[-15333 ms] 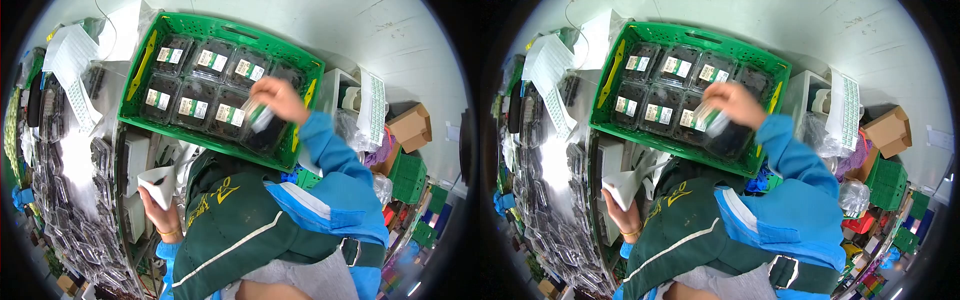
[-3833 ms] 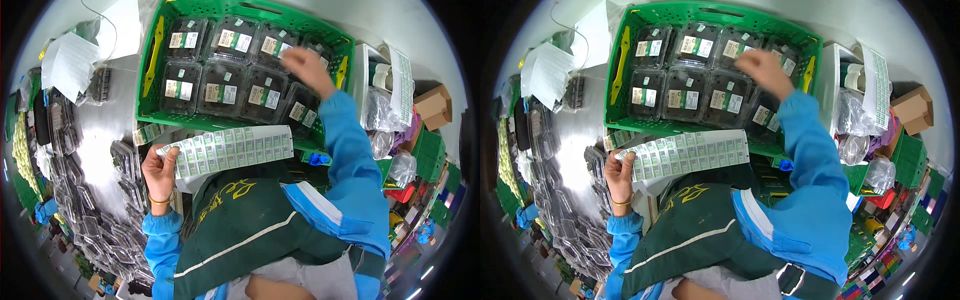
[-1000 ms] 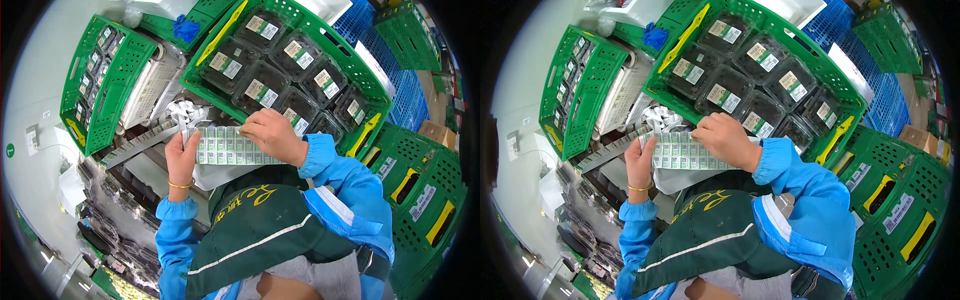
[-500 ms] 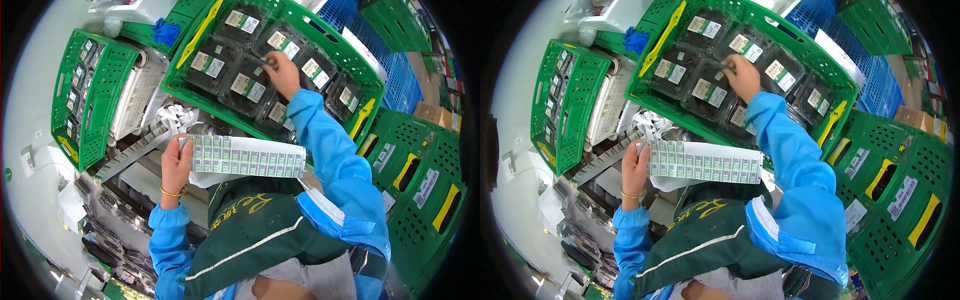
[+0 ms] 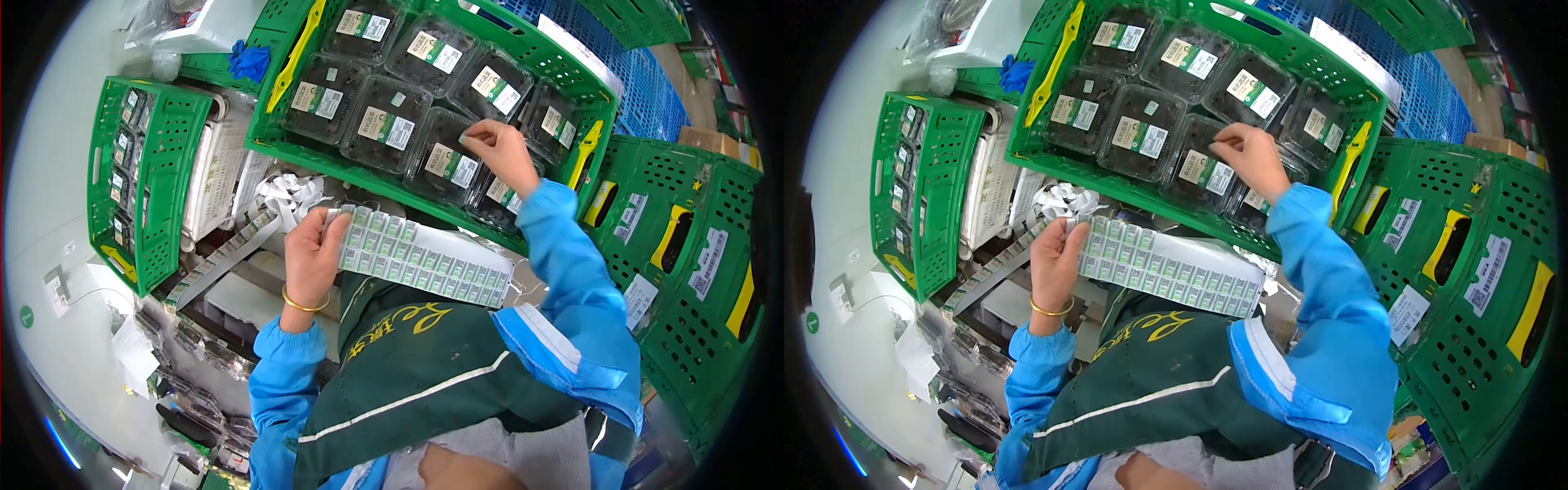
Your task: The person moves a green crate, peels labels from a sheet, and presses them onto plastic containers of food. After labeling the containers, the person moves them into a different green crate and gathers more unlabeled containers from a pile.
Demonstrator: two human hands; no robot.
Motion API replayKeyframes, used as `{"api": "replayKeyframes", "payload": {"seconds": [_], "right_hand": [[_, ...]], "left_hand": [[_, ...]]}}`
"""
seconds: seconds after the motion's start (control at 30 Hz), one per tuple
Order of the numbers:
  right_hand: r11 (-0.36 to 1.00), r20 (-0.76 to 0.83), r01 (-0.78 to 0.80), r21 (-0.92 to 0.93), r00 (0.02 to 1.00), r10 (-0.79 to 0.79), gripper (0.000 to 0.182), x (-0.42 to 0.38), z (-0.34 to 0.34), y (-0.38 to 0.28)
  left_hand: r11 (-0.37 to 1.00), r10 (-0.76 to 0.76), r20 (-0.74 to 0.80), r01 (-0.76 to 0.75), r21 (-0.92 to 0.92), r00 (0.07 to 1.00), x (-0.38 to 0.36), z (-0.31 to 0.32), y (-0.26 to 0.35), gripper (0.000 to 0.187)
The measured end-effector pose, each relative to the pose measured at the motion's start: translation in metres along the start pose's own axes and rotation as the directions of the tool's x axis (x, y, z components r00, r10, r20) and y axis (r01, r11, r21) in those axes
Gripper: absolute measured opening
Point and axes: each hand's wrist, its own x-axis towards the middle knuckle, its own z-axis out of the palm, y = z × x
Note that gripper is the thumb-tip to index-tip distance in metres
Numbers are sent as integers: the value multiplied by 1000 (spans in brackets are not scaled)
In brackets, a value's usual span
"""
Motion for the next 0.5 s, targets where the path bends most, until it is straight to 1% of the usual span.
{"api": "replayKeyframes", "payload": {"seconds": [0.03, 0.1, 0.17, 0.2, 0.23, 0.3, 0.33, 0.37, 0.4, 0.43, 0.47, 0.5], "right_hand": [[990, 136, 46, 137, 989, -64, 23, -11, -5, -24], [971, 377, 73, 227, 913, -157, 25, -37, -7, -70], [974, 465, 84, 211, 868, -176, 24, -60, 2, -91], [976, 492, 60, 211, 856, -159, 20, -67, 3, -100], [976, 486, 56, 212, 860, -154, 20, -71, 6, -100], [972, 296, 163, 168, 933, -207, 16, -78, 12, -95], [967, 227, 150, 204, 954, -196, 11, -82, 15, -94], [970, 216, 143, 199, 959, -186, 11, -85, 20, -92], [950, 99, 297, 99, 947, -306, 10, -88, 24, -87], [904, -2, 426, -23, 905, -426, 9, -91, 27, -84], [897, -12, 441, -43, 897, -441, 9, -95, 29, -83], [887, 16, 462, -2, 887, -462, 12, -96, 29, -77]], "left_hand": [[999, 28, 14, -28, 24, 1000, 1, 4, 3, 13], [998, 45, 12, -46, 51, 999, 2, 13, 6, 14], [998, 51, 12, -52, 19, 999, 4, 21, 10, 14], [998, 53, 23, -53, 20, 998, 5, 23, 10, 14], [997, 74, 20, -75, 37, 997, 6, 24, 11, 15], [994, 98, 23, -99, 54, 995, 8, 26, 11, 15], [995, 78, 22, -79, 57, 997, 9, 27, 11, 16], [996, 60, 27, -61, 58, 998, 12, 27, 10, 16], [996, 65, 48, -67, 51, 997, 14, 29, 10, 16], [998, 52, 42, -54, 43, 998, 16, 30, 8, 16], [999, 39, 39, -41, 35, 998, 18, 31, 6, 16], [1000, 9, 40, -8, -10, 999, 21, 34, 2, 13]]}}
